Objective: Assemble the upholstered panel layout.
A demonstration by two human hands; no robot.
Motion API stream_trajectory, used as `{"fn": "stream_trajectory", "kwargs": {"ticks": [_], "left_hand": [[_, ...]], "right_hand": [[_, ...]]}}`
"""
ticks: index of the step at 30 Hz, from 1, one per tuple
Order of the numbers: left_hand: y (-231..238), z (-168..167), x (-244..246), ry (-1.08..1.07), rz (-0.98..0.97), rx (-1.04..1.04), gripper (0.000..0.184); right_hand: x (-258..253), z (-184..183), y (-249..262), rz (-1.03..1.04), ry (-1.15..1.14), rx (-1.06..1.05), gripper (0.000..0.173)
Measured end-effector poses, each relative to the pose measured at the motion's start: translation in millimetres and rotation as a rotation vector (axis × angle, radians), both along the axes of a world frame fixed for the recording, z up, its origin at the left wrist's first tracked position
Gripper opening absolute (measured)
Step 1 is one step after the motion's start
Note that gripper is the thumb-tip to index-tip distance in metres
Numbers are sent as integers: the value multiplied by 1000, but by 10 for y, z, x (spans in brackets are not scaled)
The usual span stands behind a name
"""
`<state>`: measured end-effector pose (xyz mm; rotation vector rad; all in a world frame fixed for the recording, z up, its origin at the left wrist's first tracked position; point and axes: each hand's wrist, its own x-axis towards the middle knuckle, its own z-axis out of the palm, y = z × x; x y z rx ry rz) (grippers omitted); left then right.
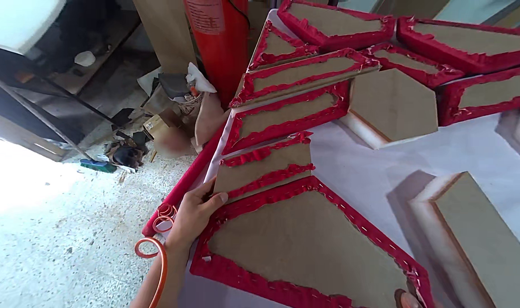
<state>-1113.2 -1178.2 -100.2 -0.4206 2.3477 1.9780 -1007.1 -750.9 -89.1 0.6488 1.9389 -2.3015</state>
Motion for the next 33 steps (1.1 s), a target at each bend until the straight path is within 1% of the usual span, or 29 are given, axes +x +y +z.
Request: {"fn": "stream_trajectory", "kwargs": {"ticks": [6,11,13,16,18,19,21,22,23,25,26,27,29,31,32,33], "left_hand": [[-44,-42,-72,-15,-7,-26,37],[-34,-62,-133,-6,9,-112,36],[-24,-70,-139,-7,18,-136,35],[-17,-91,-139,-7,29,-141,39],[-7,-98,-144,10,33,-128,40],[-2,-98,-144,23,34,-119,40],[-9,-96,-139,36,30,-103,43],[-16,-90,-136,28,24,-97,44],[-30,-86,-133,22,12,-92,46],[-81,-90,-123,24,-33,-85,49],[-108,-97,-112,33,-53,-92,52],[-116,-97,-100,39,-61,-120,58],[-78,-48,-88,33,-50,-203,59],[-18,20,-97,7,-26,-249,55],[1,43,-101,-3,-18,-255,52],[15,54,-103,-6,-14,-252,48]], "right_hand": [[-63,-1,-36,11,-56,24,18],[-81,24,-99,-54,-130,48,21],[-89,36,-96,-53,-165,58,24],[-99,38,-91,-46,-169,43,27],[-107,66,-75,-16,-184,84,28],[-113,99,-48,24,-202,155,32],[-103,181,39,112,-195,397,53],[-83,231,106,125,-148,518,61],[-58,286,196,104,-73,617,63],[-13,409,491,44,101,809,60],[0,480,675,24,145,930,61],[11,547,854,5,135,1048,66],[10,608,1136,-2,-7,1228,88],[2,443,1335,2,-93,1335,107],[7,284,1407,16,-103,1395,111],[17,99,1456,22,-94,1481,112]]}}
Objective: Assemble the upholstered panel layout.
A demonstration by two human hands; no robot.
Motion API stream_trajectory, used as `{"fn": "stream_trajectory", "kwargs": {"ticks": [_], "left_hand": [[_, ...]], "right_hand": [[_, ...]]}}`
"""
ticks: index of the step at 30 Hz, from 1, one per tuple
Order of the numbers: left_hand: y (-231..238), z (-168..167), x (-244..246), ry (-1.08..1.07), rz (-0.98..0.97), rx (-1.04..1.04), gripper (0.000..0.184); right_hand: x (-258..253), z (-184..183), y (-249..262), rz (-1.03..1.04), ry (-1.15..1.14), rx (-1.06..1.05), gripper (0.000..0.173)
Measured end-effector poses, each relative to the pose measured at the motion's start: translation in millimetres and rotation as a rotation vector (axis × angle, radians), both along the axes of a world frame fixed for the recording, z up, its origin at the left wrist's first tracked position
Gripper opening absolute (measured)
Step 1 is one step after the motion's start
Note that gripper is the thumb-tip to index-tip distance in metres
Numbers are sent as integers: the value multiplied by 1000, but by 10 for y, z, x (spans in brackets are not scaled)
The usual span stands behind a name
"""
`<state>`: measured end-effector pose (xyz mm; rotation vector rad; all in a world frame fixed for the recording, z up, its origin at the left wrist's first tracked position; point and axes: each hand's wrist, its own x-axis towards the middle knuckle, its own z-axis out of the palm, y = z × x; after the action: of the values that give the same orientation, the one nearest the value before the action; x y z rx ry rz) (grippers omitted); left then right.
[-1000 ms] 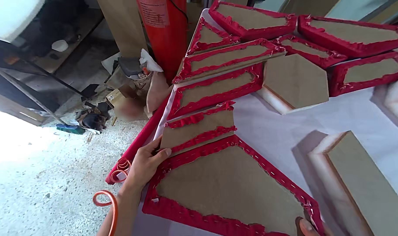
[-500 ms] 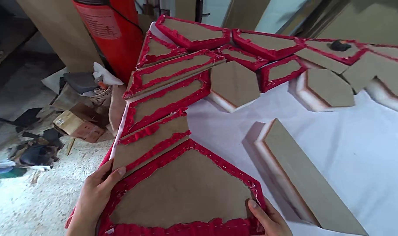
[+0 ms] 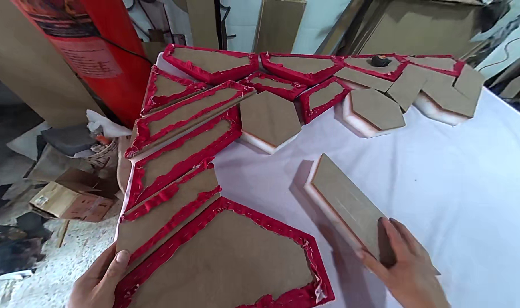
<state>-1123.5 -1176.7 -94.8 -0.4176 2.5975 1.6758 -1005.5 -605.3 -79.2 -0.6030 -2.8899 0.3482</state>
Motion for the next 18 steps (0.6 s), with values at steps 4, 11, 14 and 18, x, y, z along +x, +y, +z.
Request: {"fn": "stream_trajectory", "kwargs": {"ticks": [4,11,14,18], "left_hand": [[38,31,0,8,17,50,39],[18,7,2,39,0,87,37],[17,25,9,41,0,83,35],[38,36,11,24,2,36,39]], "right_hand": [[6,-280,11,-18,69,166,104],[5,-286,12,-26,90,175,104],[2,-292,0,-30,91,173,104],[41,-275,29,-22,83,157,103]]}}
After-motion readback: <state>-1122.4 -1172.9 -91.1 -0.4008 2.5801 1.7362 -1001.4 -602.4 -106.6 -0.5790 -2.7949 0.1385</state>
